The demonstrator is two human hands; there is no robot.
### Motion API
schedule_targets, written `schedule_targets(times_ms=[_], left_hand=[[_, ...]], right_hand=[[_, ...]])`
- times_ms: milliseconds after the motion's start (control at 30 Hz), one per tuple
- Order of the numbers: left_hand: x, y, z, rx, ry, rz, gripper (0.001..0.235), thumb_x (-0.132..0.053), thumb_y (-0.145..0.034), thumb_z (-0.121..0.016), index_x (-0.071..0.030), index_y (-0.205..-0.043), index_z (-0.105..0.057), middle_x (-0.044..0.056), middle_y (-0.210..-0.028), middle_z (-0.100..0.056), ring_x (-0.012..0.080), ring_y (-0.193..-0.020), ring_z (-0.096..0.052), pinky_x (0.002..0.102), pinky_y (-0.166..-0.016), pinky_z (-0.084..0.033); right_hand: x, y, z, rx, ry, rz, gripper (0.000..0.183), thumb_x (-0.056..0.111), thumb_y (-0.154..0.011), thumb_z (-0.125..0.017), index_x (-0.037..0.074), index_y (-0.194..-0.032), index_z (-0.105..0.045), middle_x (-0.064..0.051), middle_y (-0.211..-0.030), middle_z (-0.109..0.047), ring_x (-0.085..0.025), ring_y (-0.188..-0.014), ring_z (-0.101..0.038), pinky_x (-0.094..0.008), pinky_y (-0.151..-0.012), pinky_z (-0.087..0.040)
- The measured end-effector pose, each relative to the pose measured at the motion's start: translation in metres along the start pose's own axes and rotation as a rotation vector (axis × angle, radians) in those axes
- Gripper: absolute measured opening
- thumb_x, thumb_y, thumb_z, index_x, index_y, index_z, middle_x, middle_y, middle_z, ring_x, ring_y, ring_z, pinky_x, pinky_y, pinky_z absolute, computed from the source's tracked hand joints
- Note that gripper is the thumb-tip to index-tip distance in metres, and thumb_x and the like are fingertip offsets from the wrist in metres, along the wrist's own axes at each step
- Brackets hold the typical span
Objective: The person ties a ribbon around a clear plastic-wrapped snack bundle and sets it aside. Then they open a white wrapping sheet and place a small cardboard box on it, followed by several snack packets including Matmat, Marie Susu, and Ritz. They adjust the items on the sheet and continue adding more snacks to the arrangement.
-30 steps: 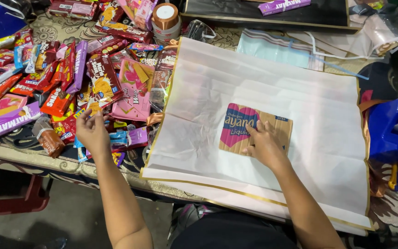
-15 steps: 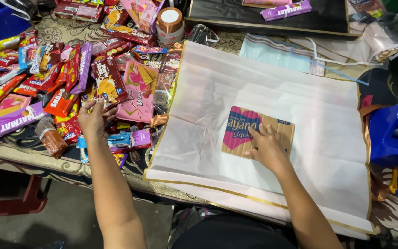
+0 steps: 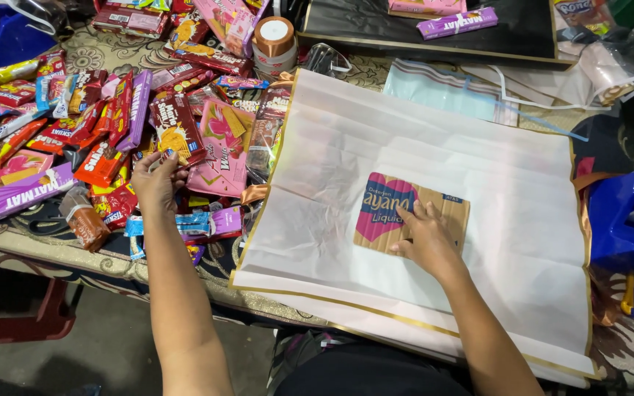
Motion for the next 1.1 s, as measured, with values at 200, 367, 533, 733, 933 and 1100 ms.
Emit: schedule_targets(times_ms=[200,367,533,733,933,1100], left_hand=[[-0.004,0.013,0.005,0.012,-0.015,-0.065,0.05,-0.021,-0.092,-0.085,-0.005,-0.128,-0.055,0.003,-0.087,-0.069,0.0155,-0.059,-0.074,0.019,-0.045,-0.059],[-0.011,0.032,0.013,0.01,-0.108,-0.148,0.046,-0.018,-0.094,-0.082,-0.005,-0.129,-0.056,0.007,-0.092,-0.071,0.0143,-0.065,-0.073,0.018,-0.047,-0.055],[-0.03,0.077,0.039,-0.141,-0.361,-0.521,0.031,-0.016,-0.099,-0.083,-0.007,-0.123,-0.066,0.013,-0.101,-0.073,0.0195,-0.081,-0.072,0.025,-0.063,-0.054],[-0.031,0.141,0.054,-0.2,-0.983,-0.865,0.02,-0.027,-0.099,-0.081,-0.02,-0.116,-0.073,0.001,-0.114,-0.066,0.031,-0.107,-0.058,0.043,-0.086,-0.044],[-0.045,0.197,0.018,0.223,-1.115,-0.698,0.042,-0.029,-0.082,-0.084,-0.018,-0.121,-0.072,0.01,-0.147,-0.048,0.0333,-0.139,-0.03,0.054,-0.117,-0.013],[-0.028,0.185,0.013,0.242,-1.322,-0.742,0.06,-0.033,-0.073,-0.088,-0.016,-0.127,-0.069,0.013,-0.157,-0.041,0.034,-0.147,-0.025,0.056,-0.117,-0.004]], right_hand=[[0.003,0.002,0.004,-0.011,-0.021,-0.007,0.079,0.027,-0.076,-0.088,0.016,-0.148,-0.057,-0.03,-0.153,-0.046,-0.05,-0.148,-0.031,-0.067,-0.116,-0.029],[0.001,0.002,0.002,-0.018,-0.02,0.003,0.078,0.028,-0.076,-0.088,0.017,-0.148,-0.057,-0.03,-0.153,-0.046,-0.05,-0.147,-0.032,-0.066,-0.116,-0.03],[0.004,0.004,0.006,-0.018,-0.002,0.012,0.078,0.03,-0.076,-0.087,0.018,-0.147,-0.057,-0.028,-0.153,-0.048,-0.048,-0.148,-0.033,-0.064,-0.116,-0.032],[0.003,0.005,0.007,-0.007,0.01,0.016,0.078,0.032,-0.077,-0.086,0.016,-0.148,-0.057,-0.028,-0.153,-0.048,-0.048,-0.148,-0.034,-0.064,-0.116,-0.032],[0.003,0.005,0.006,-0.011,0.01,0.023,0.078,0.035,-0.079,-0.084,0.016,-0.149,-0.056,-0.029,-0.153,-0.047,-0.048,-0.148,-0.033,-0.063,-0.117,-0.032],[0.002,0.008,0.006,-0.003,0.001,0.014,0.079,0.036,-0.08,-0.083,0.016,-0.15,-0.054,-0.029,-0.154,-0.046,-0.048,-0.148,-0.032,-0.063,-0.117,-0.03]])
Point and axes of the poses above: each hand's wrist, its own y-axis away from the middle knuckle, its own z-axis out of the back of the hand, x = y × z, the point moved 1 cm from there along -y, towards the middle knuckle
